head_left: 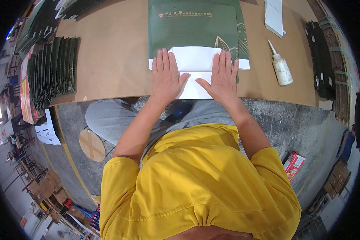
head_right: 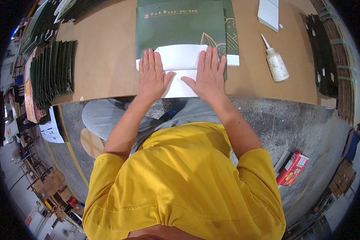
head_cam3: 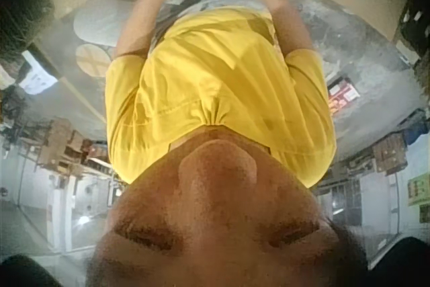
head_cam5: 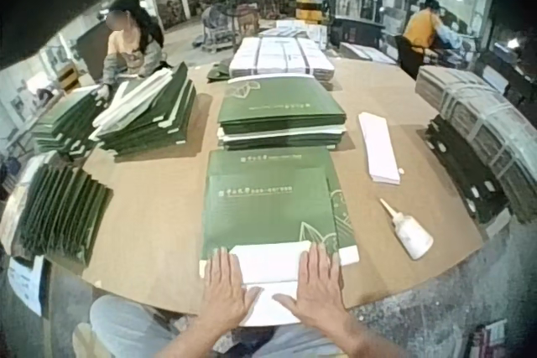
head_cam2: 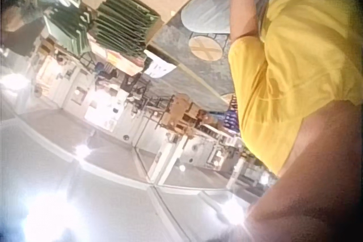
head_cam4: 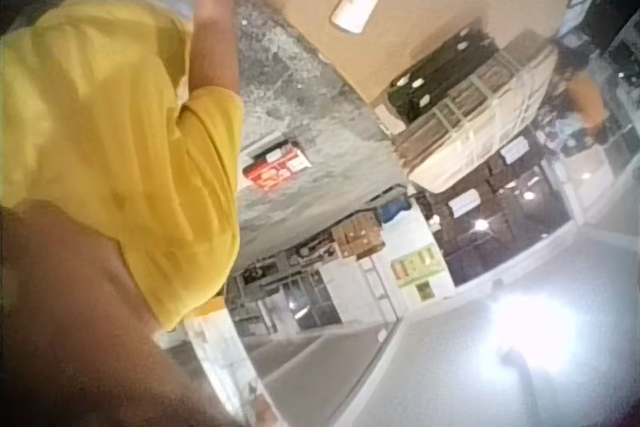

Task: Manually folding and gluing the bottoms of paper shopping bags in an industrial setting.

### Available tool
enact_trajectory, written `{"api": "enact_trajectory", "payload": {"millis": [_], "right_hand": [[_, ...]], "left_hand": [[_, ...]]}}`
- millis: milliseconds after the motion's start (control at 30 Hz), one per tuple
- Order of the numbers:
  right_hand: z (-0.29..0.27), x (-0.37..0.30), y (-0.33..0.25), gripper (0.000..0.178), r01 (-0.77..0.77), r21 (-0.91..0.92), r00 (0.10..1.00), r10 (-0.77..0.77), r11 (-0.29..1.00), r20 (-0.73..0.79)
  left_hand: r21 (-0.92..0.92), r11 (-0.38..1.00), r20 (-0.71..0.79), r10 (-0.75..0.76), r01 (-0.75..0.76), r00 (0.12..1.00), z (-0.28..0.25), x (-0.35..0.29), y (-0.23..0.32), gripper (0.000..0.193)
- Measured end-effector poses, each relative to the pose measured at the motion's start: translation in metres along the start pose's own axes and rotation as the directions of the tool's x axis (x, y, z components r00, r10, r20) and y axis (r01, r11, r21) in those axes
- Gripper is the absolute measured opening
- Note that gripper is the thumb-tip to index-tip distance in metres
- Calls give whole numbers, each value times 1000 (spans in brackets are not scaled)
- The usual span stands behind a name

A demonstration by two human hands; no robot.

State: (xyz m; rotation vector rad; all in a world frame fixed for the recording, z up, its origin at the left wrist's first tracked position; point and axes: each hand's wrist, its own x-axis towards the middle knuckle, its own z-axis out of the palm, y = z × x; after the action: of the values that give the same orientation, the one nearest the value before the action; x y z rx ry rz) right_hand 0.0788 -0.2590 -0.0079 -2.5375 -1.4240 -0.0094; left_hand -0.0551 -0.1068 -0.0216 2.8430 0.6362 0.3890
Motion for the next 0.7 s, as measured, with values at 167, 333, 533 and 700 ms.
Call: {"api": "enact_trajectory", "payload": {"millis": [167, 333, 533, 700], "right_hand": [[-29, -7, 24, 82, -19, 400, 993, 64, 916, -99], [-35, -21, 50, 59, 38, 457, 961, 93, 889, -262], [-22, -21, 40, 52, 96, 375, 951, 26, 922, -307], [-12, -22, 21, 65, 64, 207, 977, -19, 976, -213]], "left_hand": [[-36, 997, -17, -69, 68, 997, 3, 0, -5, 71], [-62, 984, -73, -173, 169, 982, -5, 6, 11, 63], [116, 992, -34, 50, -46, 998, -5, 21, 21, 61], [12, 997, -28, -70, 71, 997, 15, 26, 28, 64]]}}
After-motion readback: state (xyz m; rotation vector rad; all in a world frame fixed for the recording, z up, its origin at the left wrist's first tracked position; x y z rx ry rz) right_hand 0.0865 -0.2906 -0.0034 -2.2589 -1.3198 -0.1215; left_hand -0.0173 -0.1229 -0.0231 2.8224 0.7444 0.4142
